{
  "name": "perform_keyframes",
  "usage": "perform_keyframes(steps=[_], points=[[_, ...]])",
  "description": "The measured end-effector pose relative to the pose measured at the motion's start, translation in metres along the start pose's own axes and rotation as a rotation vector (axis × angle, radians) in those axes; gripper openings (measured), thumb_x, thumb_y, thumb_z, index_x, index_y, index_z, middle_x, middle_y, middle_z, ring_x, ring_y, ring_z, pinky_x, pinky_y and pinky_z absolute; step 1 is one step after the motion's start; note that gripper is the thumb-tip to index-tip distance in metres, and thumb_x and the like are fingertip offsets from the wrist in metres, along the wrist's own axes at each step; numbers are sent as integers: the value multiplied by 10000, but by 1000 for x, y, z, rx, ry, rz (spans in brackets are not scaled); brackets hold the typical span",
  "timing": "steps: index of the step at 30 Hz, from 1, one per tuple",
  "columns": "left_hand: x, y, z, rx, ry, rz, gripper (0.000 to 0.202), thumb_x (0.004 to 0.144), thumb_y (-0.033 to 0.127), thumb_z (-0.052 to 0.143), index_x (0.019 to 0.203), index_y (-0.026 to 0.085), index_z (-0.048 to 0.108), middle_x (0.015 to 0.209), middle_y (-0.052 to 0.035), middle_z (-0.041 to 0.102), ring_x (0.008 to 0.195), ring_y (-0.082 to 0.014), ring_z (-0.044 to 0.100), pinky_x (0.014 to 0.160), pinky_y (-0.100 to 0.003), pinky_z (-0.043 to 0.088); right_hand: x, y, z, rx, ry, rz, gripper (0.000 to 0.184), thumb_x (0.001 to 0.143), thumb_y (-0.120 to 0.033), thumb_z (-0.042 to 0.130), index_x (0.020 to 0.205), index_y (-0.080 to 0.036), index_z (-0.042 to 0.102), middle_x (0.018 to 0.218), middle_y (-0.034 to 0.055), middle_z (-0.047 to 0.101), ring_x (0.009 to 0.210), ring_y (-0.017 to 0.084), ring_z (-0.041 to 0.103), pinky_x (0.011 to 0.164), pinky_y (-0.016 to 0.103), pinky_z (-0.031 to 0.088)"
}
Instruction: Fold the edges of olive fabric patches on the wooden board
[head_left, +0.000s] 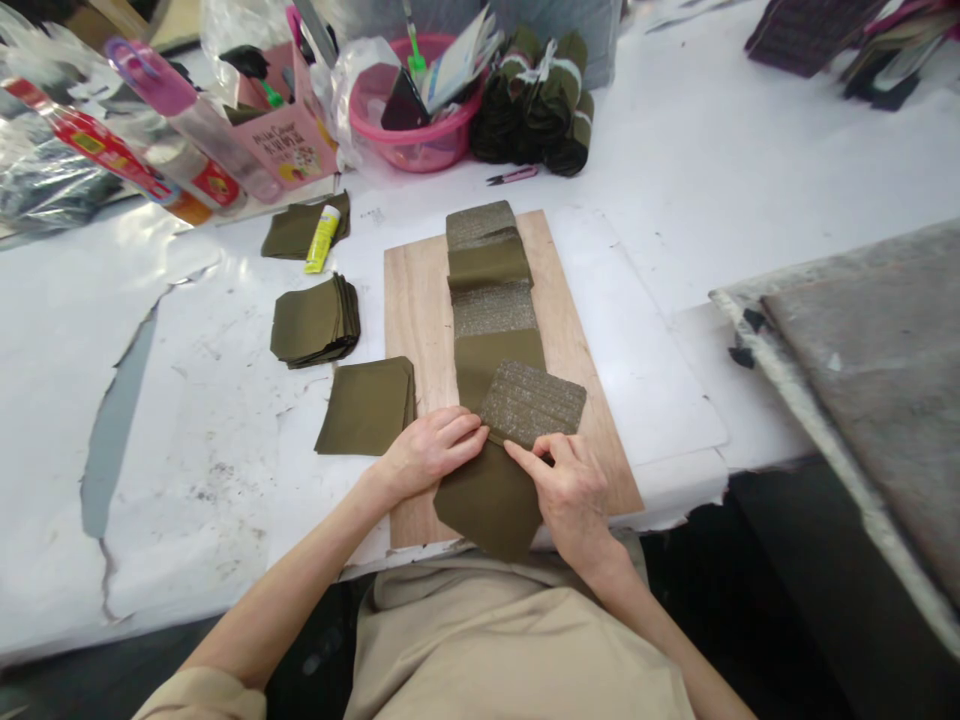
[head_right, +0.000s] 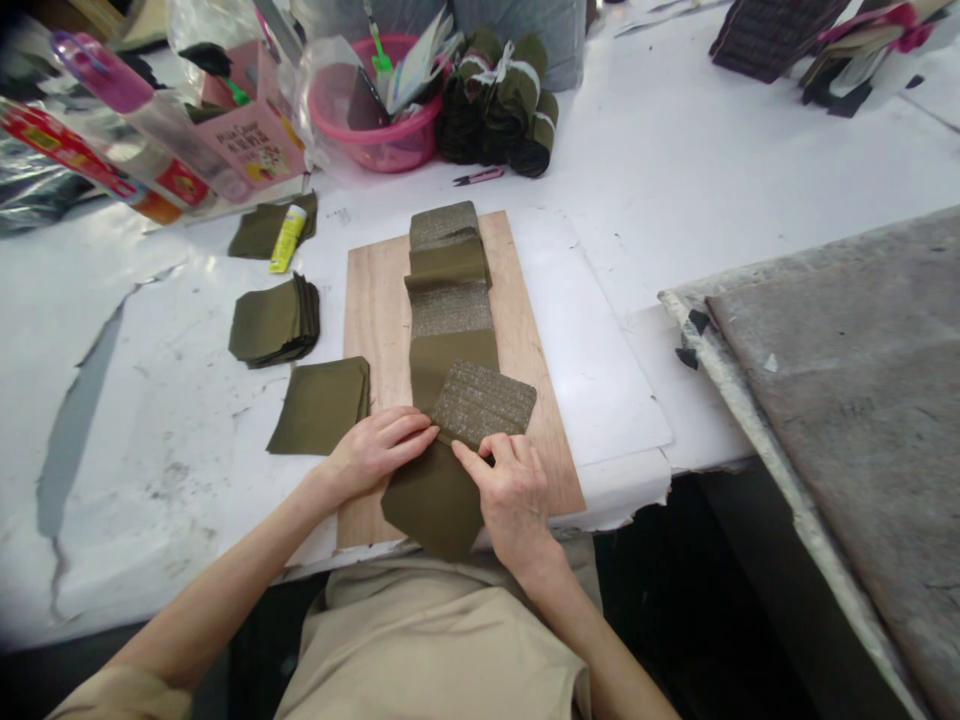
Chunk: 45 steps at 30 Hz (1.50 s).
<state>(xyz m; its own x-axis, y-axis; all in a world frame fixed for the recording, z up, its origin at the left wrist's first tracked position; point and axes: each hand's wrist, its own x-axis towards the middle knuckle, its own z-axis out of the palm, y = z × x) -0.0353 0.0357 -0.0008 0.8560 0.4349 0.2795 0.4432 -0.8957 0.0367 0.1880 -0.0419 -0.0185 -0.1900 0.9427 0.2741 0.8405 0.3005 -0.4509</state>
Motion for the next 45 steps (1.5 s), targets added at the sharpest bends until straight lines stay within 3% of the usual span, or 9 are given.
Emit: perform_keyframes(steps=[25,32,37,41,45], points=[[-5,-1,-2,48,-89,38,254,940,106,467,1165,134,579,1105,-119,640,1083,-214,595,932,-362,540,4,-4,-2,-119,-9,-52,303,925,-183,574,1154,-357,668,835,23,562,815,181,422,736,328,324],[-18,-2,-6,37,-63,-87,238,957,127,443,1134,119,601,1118,-142,637,1111,-233,587,929,-382,538,3,-4,0,-103,4,-41,312,918,-176,585,1155,-362,665,836,19,563,824,181,422,737,321,320],[-15,16,-8,56,96,-319,229,967,137,424,1106,149,606,1072,-121,643,1102,-236,581,915,-399,536,2,-3,2,-101,-3,-48,322,909,-165,594,1158,-359,659,837,22,558,815,185,413,725,320,318],[-7,38,-1,24,6,-288,333,973,145,413,1285,155,528,1159,-126,629,1140,-233,574,959,-400,514,4,-4,0,-113,4,-52,318,915,-182,589,1168,-364,655,833,24,562,811,187,414,711,326,317],[-5,46,5,68,-64,-259,352,969,155,433,1311,157,519,1187,-121,618,1149,-252,563,982,-412,486,5,-1,-6,-82,-5,-40,266,921,-203,588,1124,-349,679,836,16,582,807,176,436,709,318,328]])
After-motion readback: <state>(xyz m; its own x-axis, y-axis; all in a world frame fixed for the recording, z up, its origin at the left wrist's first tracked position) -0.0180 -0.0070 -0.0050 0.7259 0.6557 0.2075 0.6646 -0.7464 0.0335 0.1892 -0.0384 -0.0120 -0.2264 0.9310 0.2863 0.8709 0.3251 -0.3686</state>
